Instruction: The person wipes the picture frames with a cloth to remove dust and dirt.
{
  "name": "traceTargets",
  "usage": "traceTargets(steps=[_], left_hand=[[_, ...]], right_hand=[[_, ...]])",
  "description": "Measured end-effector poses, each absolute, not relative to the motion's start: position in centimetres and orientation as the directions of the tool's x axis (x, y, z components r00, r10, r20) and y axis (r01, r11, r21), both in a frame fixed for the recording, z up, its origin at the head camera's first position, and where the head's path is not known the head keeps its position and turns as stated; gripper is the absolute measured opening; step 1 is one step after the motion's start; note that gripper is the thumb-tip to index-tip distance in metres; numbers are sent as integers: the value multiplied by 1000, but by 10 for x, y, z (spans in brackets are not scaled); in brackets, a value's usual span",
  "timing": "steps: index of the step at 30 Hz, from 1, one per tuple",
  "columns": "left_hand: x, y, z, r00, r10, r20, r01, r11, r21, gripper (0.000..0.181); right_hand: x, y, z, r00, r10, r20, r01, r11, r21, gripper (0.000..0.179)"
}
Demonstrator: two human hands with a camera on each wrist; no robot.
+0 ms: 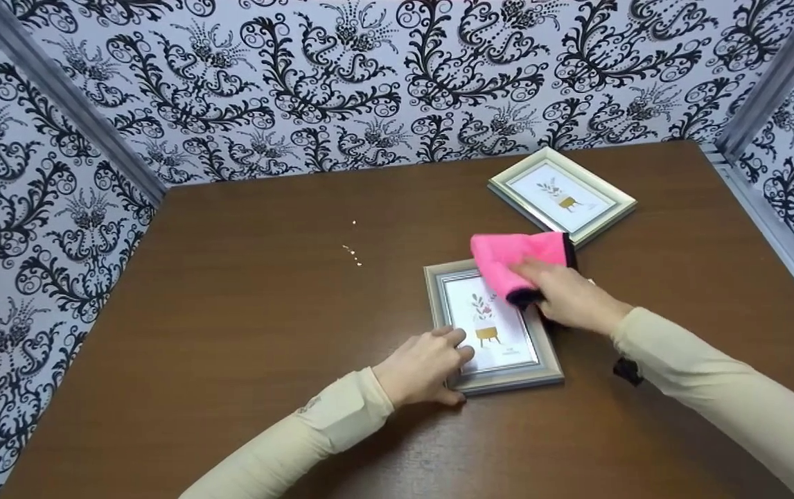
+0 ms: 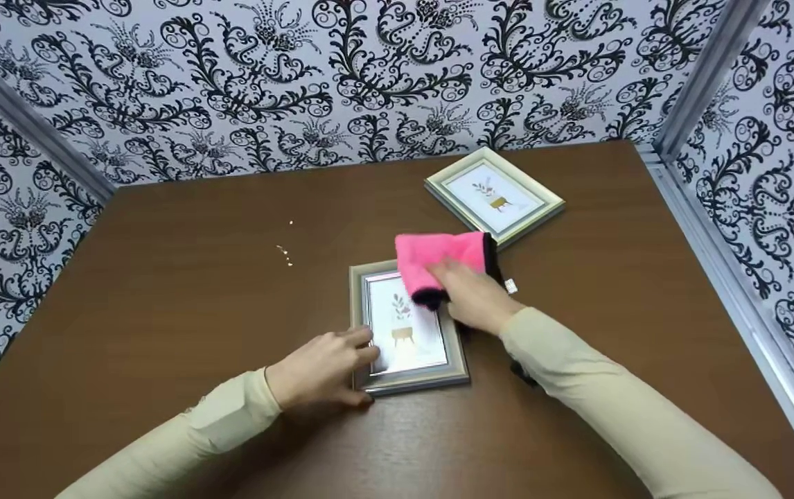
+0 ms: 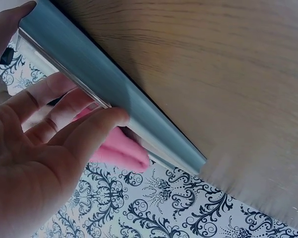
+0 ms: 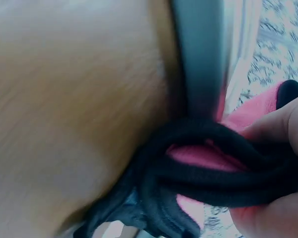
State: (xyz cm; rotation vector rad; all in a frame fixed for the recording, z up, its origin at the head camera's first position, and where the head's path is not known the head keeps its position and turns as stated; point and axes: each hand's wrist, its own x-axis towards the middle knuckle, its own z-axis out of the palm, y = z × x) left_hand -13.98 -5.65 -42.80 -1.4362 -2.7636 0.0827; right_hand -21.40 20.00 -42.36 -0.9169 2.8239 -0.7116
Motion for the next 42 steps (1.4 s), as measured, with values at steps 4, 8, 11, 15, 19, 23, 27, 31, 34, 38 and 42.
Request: traceTargets(steps=[4,8,11,15,19,23,27,31,34,38,42], left_hand=[[-139,-57,-428,-580,814,2,813,579,-62,43],[-138,-57,-427,-586,811,1,808,584,-74,43],[-139,-58,-426,-589,808,-2,806,587,-81,43],[-139,-60,-426,-587,810,1,808,586,-64,42],[-139,-61,-427,-578,816,15,815,578,-35,41],[-139,-62,-428,-572,820,25,819,572,-41,40],[-139,-60,-428,-566,824,23,822,566,-55,40],[-139,-58,-428,-559,829,16,827,559,-55,39],[-140,-57,-428,-557,830,11,829,557,-53,38],[-141,-57,-428,-554,832,9,831,554,-50,39],[-142,-58,-428,-558,830,14,829,558,-45,40]], right_hand=[[-195,205,-420,-773,-635,6,-605,733,-312,67],[-173,216,-412,-688,-725,6,-707,670,-227,63],[-160,227,-405,-573,-819,36,-811,559,-173,60],[-152,237,-398,-413,-907,74,-905,401,-141,55],[-155,240,-396,-329,-941,81,-941,320,-106,48],[-166,233,-398,-332,-943,39,-943,332,-9,43],[-185,225,-399,-402,-916,-11,-911,398,111,46],[-209,219,-400,-492,-870,-37,-859,478,183,47],[-225,215,-403,-555,-831,-22,-817,541,200,44],[-237,209,-409,-606,-796,5,-780,595,195,42],[-237,206,-410,-597,-803,8,-792,590,154,47]])
